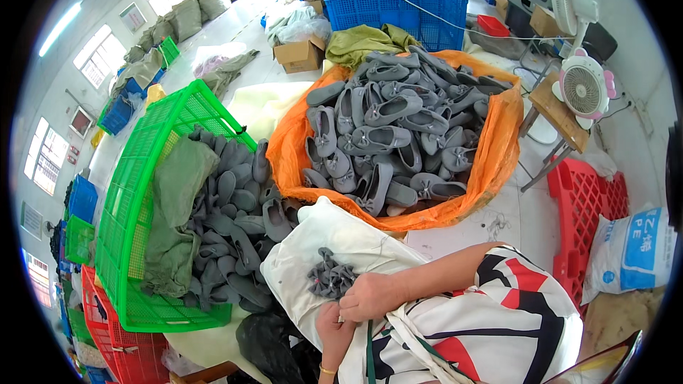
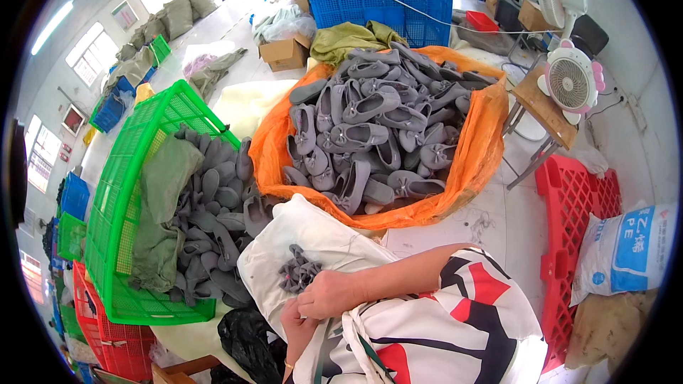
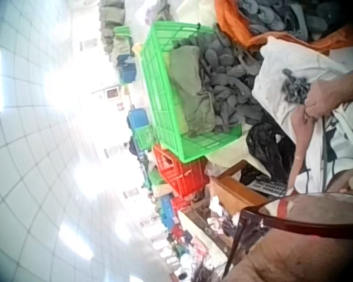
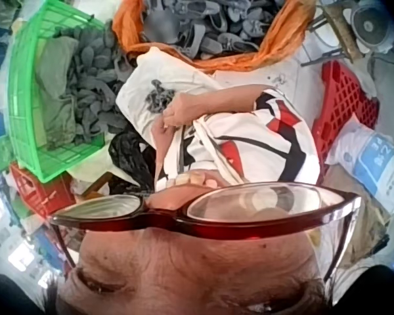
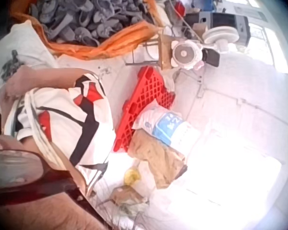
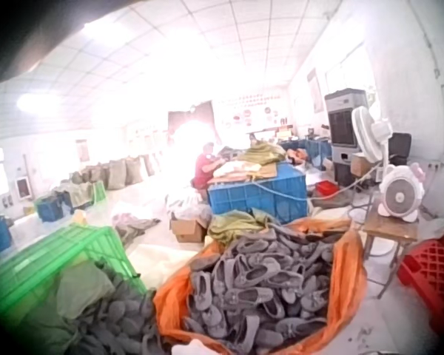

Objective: The person assembles gray slipper shoes by hand, attaching decorative fabric bows to the toe area. They pick up a slipper from a large orange bin, position a bow, and secure it with a needle and thread. The finished slippers are placed into a white sack.

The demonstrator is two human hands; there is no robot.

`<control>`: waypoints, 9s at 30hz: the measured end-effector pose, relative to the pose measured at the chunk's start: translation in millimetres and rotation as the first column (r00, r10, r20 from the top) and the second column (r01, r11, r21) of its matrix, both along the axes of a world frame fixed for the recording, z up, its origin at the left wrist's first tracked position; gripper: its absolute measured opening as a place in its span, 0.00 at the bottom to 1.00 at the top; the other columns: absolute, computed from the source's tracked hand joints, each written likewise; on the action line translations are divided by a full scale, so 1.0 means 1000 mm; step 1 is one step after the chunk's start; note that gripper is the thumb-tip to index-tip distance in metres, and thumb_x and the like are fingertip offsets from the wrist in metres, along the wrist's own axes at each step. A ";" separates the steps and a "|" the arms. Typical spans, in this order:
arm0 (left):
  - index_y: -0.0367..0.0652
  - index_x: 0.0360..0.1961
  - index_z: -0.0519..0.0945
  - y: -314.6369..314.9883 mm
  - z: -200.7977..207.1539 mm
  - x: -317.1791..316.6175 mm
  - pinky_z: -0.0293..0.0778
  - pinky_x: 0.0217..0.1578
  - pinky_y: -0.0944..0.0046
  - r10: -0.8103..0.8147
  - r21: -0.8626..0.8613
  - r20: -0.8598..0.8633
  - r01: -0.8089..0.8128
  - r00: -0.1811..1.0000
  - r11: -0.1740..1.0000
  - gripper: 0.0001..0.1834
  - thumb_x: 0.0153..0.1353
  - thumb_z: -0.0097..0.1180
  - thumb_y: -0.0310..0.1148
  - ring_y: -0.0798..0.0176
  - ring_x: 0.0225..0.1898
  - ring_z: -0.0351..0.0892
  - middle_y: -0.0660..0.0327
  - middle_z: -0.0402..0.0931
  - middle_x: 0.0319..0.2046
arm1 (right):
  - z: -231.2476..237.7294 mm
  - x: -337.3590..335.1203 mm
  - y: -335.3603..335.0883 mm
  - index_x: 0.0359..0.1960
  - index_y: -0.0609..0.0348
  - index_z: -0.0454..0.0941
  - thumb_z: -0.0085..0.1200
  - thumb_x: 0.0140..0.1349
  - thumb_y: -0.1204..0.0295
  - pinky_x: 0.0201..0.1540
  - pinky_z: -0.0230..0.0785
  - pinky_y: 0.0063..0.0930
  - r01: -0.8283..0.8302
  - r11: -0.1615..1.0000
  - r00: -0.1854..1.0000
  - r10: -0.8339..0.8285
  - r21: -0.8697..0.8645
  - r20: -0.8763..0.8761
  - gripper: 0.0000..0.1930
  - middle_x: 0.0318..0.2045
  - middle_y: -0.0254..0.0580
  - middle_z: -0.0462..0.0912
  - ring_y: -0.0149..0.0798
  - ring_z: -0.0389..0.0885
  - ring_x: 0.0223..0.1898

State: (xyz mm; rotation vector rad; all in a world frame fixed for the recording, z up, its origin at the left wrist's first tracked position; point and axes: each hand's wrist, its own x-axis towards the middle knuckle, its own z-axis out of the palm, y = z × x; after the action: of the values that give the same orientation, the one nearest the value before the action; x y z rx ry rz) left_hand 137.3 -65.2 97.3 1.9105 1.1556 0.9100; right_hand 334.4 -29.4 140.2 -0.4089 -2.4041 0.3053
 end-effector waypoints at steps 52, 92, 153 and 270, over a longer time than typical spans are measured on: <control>0.41 0.39 0.81 0.108 -0.141 -0.154 0.76 0.33 0.71 0.846 -0.815 0.401 -0.285 0.350 0.504 0.08 0.65 0.58 0.33 0.71 0.29 0.78 0.64 0.81 0.29 | -0.079 -0.003 0.128 0.37 0.60 0.76 0.53 0.68 0.73 0.36 0.71 0.22 0.013 0.118 0.779 -0.624 -0.993 -0.064 0.04 0.30 0.31 0.79 0.25 0.75 0.29; 0.41 0.29 0.75 -0.029 0.031 -0.092 0.73 0.35 0.55 -0.325 -0.355 -0.492 0.155 0.808 0.922 0.09 0.44 0.57 0.28 0.49 0.36 0.73 0.53 0.70 0.29 | -0.088 -0.005 0.100 0.38 0.57 0.78 0.56 0.68 0.69 0.35 0.73 0.22 -0.367 0.002 0.716 -0.638 -0.930 -0.284 0.05 0.32 0.28 0.81 0.21 0.75 0.29; 0.39 0.39 0.80 0.002 -0.040 -0.021 0.76 0.46 0.67 0.889 -0.898 0.438 -0.022 -0.135 0.439 0.09 0.62 0.63 0.32 0.70 0.40 0.80 0.64 0.81 0.38 | -0.054 -0.078 0.056 0.39 0.64 0.78 0.53 0.60 0.74 0.29 0.69 0.28 0.174 0.338 0.985 -0.074 -0.925 0.158 0.08 0.23 0.46 0.80 0.35 0.76 0.22; 0.40 0.43 0.79 0.031 -0.025 -0.034 0.71 0.25 0.76 0.452 -0.779 0.367 0.003 0.813 0.627 0.11 0.67 0.58 0.36 0.76 0.28 0.75 0.63 0.81 0.34 | -0.090 0.074 0.086 0.41 0.56 0.76 0.52 0.69 0.71 0.32 0.72 0.18 -0.406 0.109 0.345 -0.901 -0.907 -0.263 0.04 0.29 0.34 0.80 0.27 0.78 0.28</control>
State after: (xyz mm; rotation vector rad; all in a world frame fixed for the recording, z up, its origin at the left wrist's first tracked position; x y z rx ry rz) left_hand 103.2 -34.3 72.2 0.7439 1.1798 0.8272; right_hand 408.1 56.1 49.8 -1.0403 -0.4757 1.4954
